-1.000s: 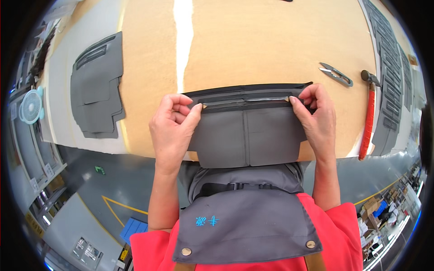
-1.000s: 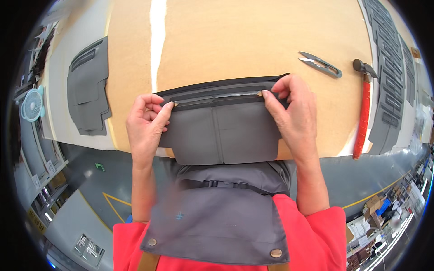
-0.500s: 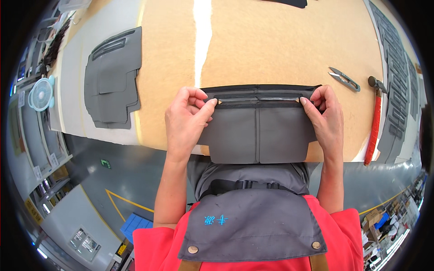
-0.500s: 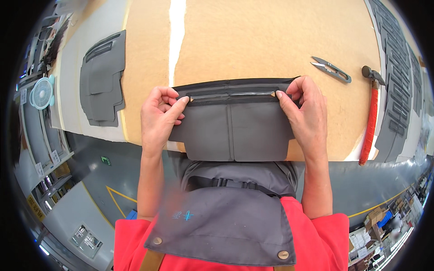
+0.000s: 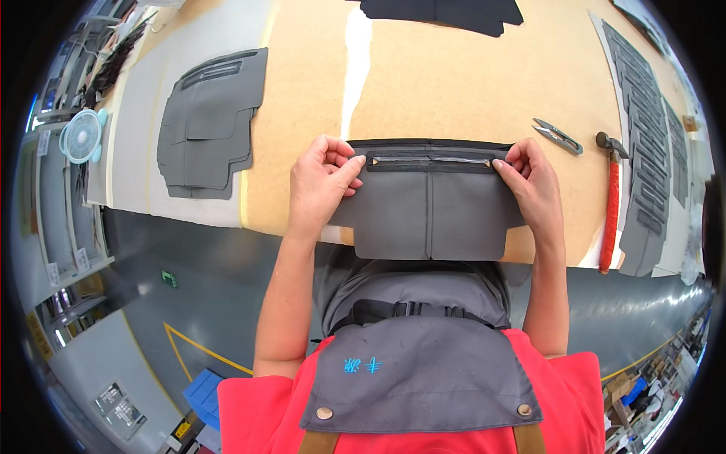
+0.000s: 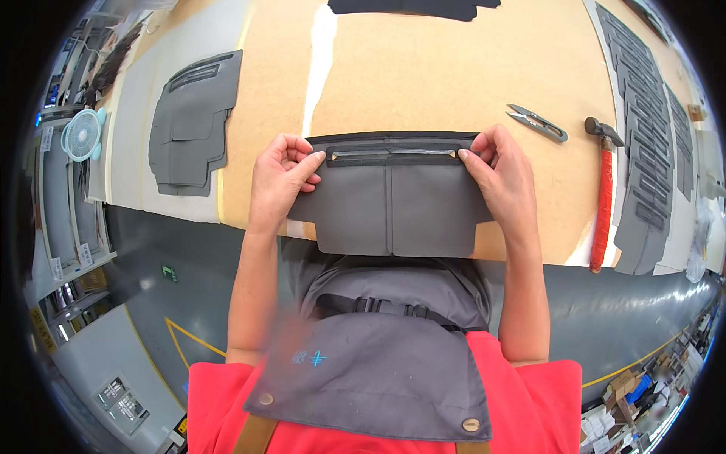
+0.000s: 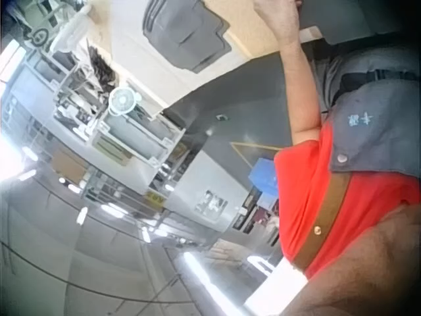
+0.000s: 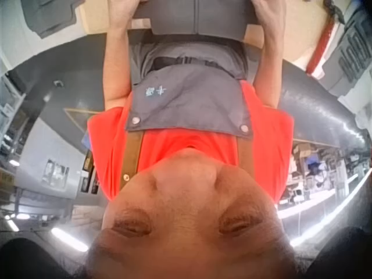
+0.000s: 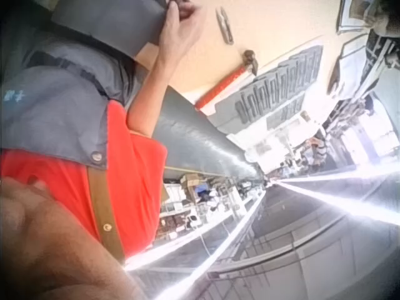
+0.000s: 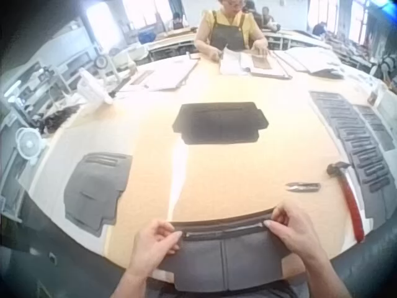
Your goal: Assembling leather pieces using adhesive strips and a hammer for reinforcement.
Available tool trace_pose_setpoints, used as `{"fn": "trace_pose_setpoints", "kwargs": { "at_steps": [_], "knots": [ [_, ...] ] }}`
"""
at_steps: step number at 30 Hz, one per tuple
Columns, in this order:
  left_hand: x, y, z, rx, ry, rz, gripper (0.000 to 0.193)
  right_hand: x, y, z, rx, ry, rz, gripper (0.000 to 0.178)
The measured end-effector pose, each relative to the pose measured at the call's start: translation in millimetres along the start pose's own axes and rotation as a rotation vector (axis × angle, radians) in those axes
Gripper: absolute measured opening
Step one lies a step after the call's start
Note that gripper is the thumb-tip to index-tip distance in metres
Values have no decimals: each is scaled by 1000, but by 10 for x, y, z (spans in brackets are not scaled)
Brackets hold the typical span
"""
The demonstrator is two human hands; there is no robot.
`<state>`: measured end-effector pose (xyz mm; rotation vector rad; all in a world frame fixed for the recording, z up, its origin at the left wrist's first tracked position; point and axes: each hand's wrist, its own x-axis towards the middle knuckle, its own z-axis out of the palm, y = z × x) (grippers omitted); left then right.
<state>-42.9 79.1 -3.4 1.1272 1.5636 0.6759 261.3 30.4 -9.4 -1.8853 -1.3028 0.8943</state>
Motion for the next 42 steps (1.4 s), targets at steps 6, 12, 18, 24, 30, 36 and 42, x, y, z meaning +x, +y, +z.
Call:
{"fn": "trace_pose_setpoints", "kwargs": {
  "at_steps": [6, 12, 18, 24, 30, 36, 42],
  "knots": [
    [45, -22, -76, -93, -50, -4, 22, 22, 107, -46, 121, -70, -25, 16],
    [43, -47, -75, -2, -106, 45, 27, 15, 59, -45, 92, -81, -16, 17],
    [40, 2, -51, 52, -91, 12, 26, 8, 82, -39, 16, -70, -31, 19],
    [94, 67, -78, 73, -120, -43, 23, 29, 48, -57, 1, -85, 10, 20],
    [143, 81, -113, 48, -168, -63, 19, 43, 77, -60, 26, -89, -4, 21],
    [137, 5, -154, 35, -168, -22, 14, 102, -82, -102, -32, -174, 1, 22],
    [60, -17, -121, -81, -134, 11, 22, 307, -489, 477, -290, -104, -736, 27]
  ]
}}
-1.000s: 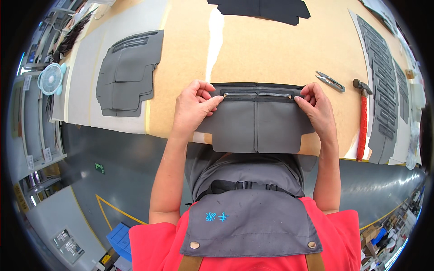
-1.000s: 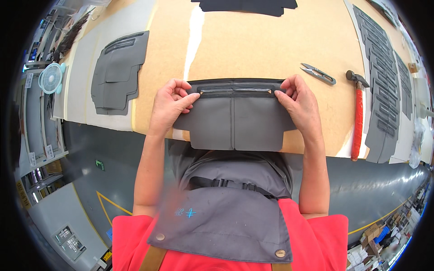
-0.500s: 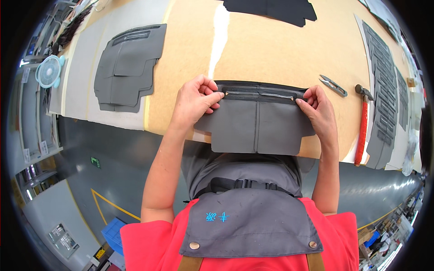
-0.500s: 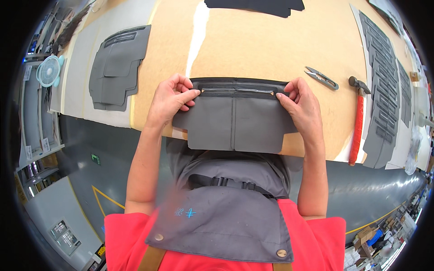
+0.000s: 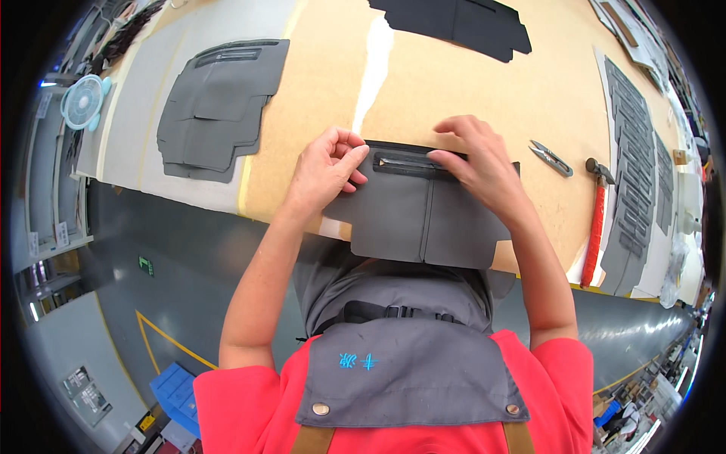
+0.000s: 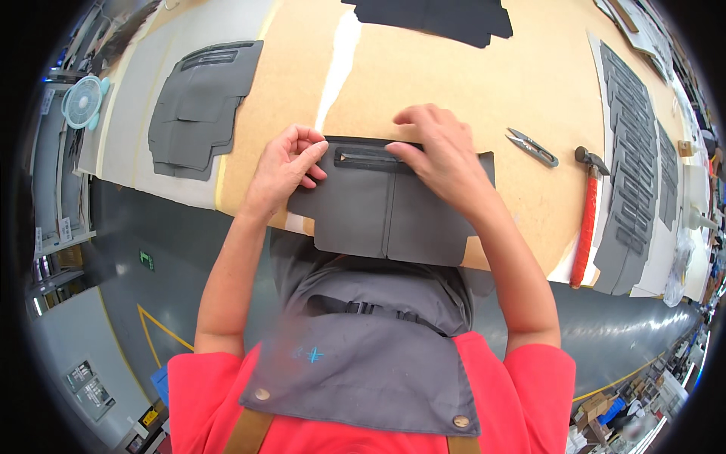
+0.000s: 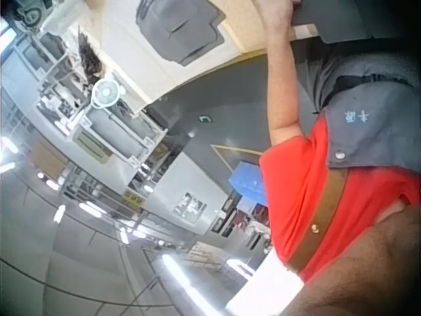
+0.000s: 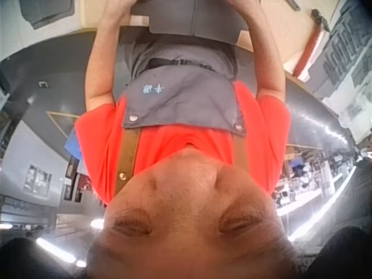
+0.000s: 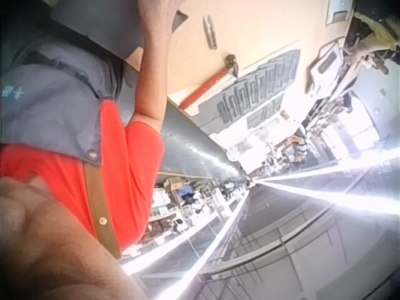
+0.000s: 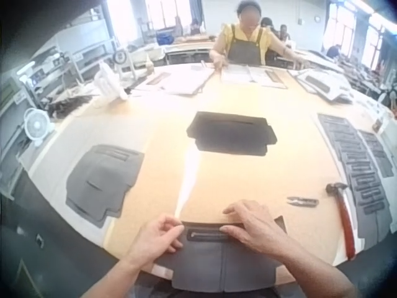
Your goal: Assembling leather pieces using adhesive strips and a hammer for reinforcement.
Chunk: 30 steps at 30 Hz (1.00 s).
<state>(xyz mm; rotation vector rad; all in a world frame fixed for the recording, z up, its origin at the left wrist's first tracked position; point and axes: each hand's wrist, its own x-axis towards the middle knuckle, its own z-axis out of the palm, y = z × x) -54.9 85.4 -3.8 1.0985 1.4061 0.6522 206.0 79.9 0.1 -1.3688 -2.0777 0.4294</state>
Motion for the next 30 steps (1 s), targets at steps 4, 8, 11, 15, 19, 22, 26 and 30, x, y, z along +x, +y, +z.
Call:
{"fn": "trace_pose_setpoints", "kwargs": {
  "at_steps": [4, 8, 11, 15, 19, 22, 26, 30],
  "knots": [
    [-84, 16, 4, 101, 120, 40, 43, 248, -70, -33, -38, -435, 206, 28],
    [-98, -114, -139, 482, 248, 530, 63, 258, -10, -98, 169, -537, 257, 23],
    [-53, 51, -195, 109, -75, 214, 81, 262, 14, -140, 484, -588, 469, 20],
    [46, 207, -125, -185, -253, -123, 72, 251, 86, -76, 681, -524, 550, 17],
    [44, 206, -55, -280, -310, -171, 60, 266, 29, -61, 523, -476, 542, 17],
    [66, 211, -26, -270, -260, -152, 60, 229, -137, -97, 76, 33, -9, 19],
    [86, 172, -44, -211, -225, -118, 60, 113, -245, -83, 97, -201, 16, 26],
    [-4, 215, -23, -188, -179, -81, 64, 35, -232, 83, 126, -338, 104, 23]
  ]
}}
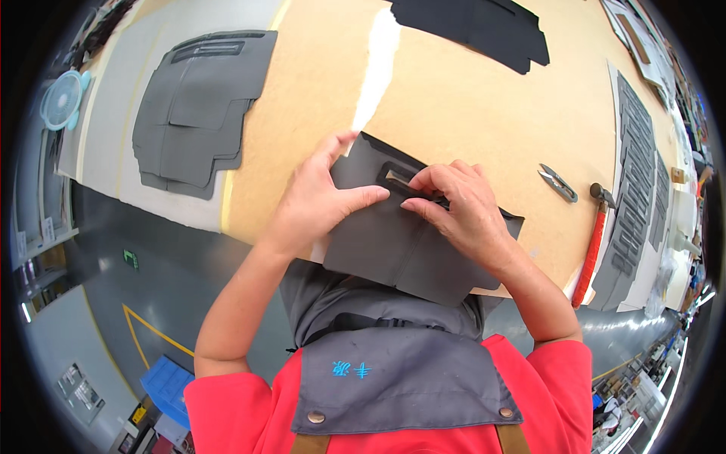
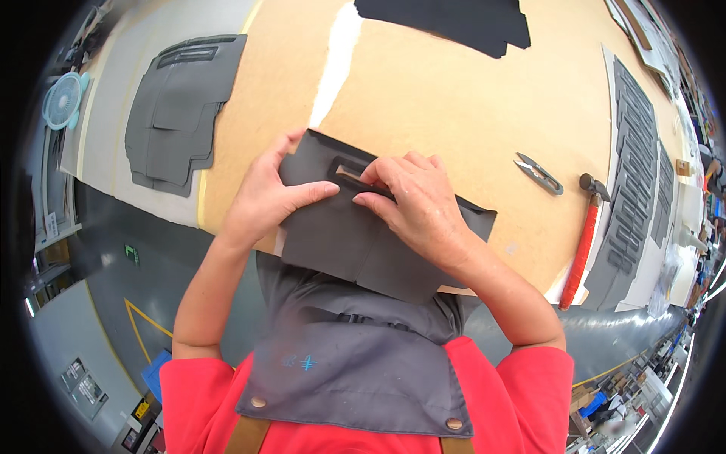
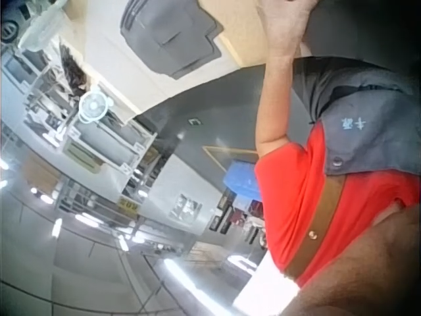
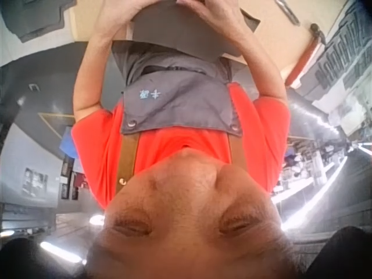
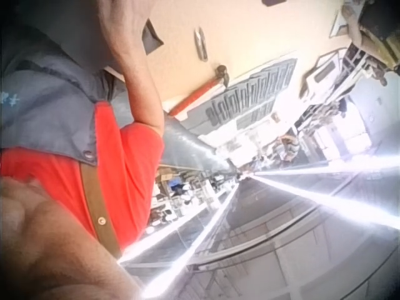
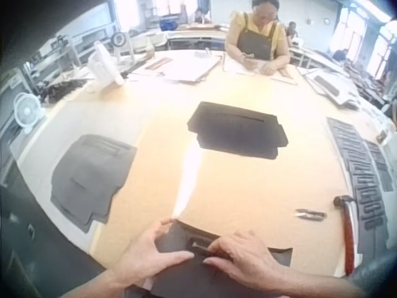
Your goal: Assembling leather pieces using adhesive strips and a hammer for reinforcement.
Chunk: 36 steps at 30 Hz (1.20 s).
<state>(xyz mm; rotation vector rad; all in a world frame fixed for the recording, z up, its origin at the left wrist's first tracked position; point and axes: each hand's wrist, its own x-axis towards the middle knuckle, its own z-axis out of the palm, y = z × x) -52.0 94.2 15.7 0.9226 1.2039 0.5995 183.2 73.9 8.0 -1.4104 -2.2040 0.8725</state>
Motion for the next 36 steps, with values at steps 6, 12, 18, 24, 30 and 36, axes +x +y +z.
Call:
{"fn": "trace_pose_setpoints", "kwargs": {
  "at_steps": [6, 12, 18, 24, 30, 36],
  "knots": [
    [-192, -333, -28, 894, 237, 772, 41, 16, 18, 58, -65, -5, -14, 22],
    [-169, -494, -7, 1081, 257, 912, 35, 39, 28, 126, -72, 35, -69, 19],
    [-161, -503, 3, 1140, 245, 936, 37, 77, 39, 249, 50, 118, -103, 15],
    [-195, -495, -11, 1212, 216, 936, 38, 58, 49, 283, 54, 150, -134, 17],
    [-214, -475, -16, 1298, 169, 903, 41, 54, 92, 318, 27, 205, -209, 21],
    [-180, -447, -11, 1295, 164, 919, 43, 52, 169, 315, 16, 214, -282, 26]
  ]
}}
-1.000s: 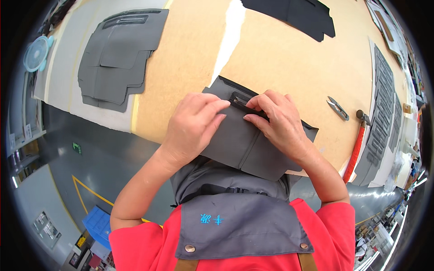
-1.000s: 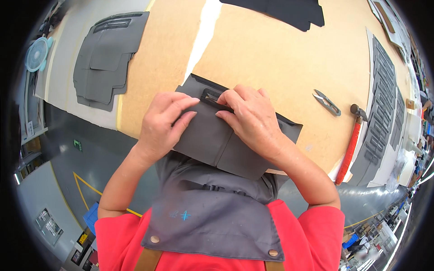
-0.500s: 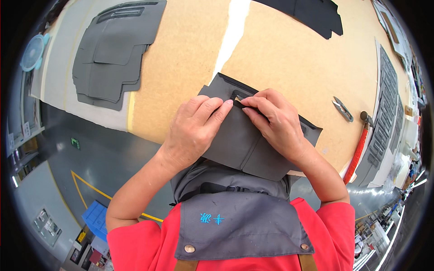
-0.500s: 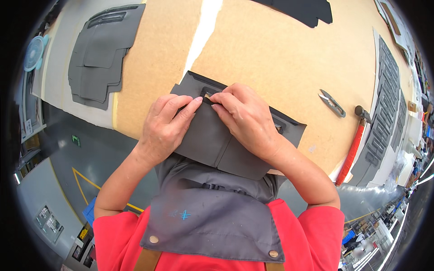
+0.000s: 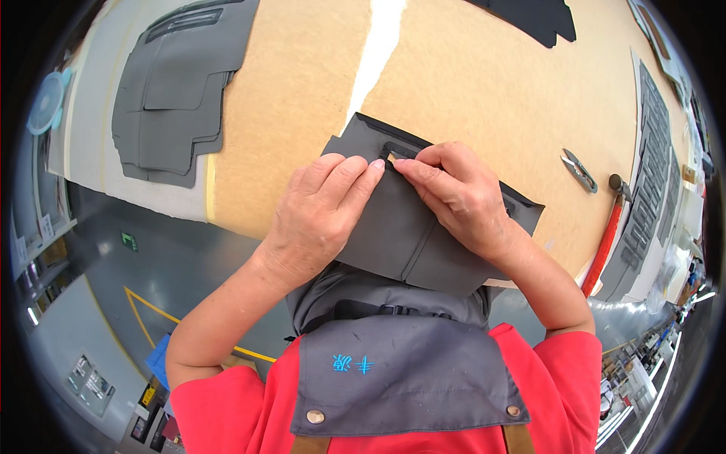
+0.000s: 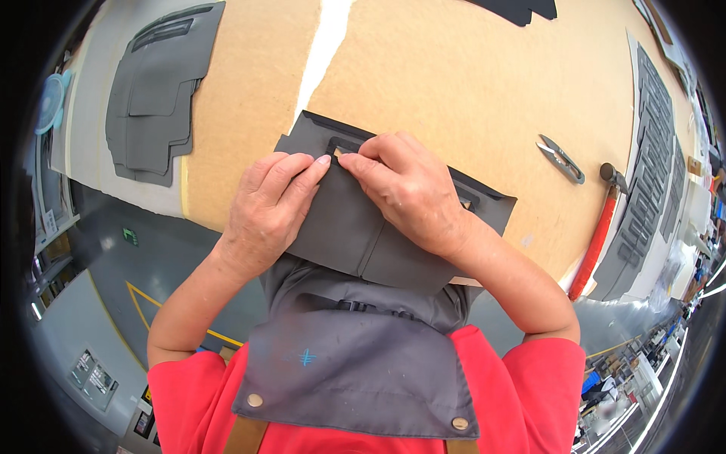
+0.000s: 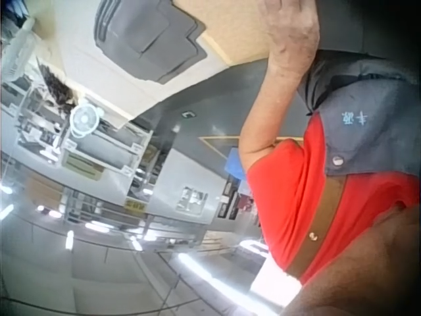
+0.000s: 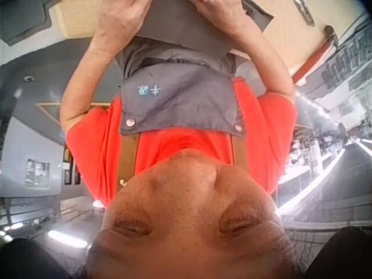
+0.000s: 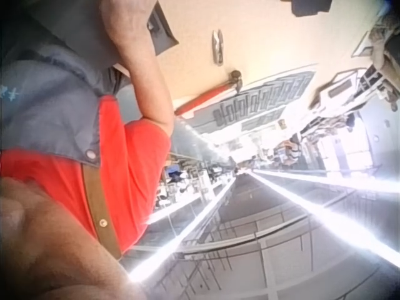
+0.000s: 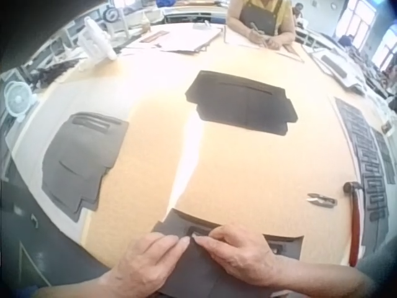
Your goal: Assembling leather pieces using adhesive strips and a hammer for reinforcement.
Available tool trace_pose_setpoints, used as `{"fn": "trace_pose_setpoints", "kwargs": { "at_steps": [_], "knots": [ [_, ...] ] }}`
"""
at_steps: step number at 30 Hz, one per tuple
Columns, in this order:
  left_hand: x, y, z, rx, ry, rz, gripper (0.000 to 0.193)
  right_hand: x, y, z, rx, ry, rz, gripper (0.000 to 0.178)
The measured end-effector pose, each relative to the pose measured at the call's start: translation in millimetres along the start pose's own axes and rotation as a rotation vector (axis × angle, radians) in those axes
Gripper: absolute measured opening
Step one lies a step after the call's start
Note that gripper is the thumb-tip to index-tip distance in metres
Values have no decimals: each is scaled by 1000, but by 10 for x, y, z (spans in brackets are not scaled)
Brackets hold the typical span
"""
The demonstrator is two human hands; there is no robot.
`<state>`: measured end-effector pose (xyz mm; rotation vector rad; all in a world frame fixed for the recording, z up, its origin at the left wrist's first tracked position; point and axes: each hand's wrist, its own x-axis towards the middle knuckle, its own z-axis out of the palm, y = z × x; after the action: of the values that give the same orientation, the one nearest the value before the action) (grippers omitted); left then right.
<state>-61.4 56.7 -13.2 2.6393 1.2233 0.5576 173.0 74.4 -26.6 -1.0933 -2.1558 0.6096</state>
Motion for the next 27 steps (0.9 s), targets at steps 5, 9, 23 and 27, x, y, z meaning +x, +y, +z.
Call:
{"fn": "trace_pose_setpoints", "kwargs": {
  "at_steps": [5, 9, 23, 27],
  "knots": [
    [22, -19, -45, -98, -24, -41, 45, -16, 36, -19, -163, -53, -193, 37],
    [59, -21, -80, -101, -68, -46, 45, -31, 0, -39, -218, -62, -215, 38],
    [73, -208, -208, 64, -245, 181, 54, -80, -34, 1, -276, -38, -269, 51],
    [76, -218, -249, 43, -293, 179, 54, -82, -29, -9, -269, -62, -270, 52]
  ]
}}
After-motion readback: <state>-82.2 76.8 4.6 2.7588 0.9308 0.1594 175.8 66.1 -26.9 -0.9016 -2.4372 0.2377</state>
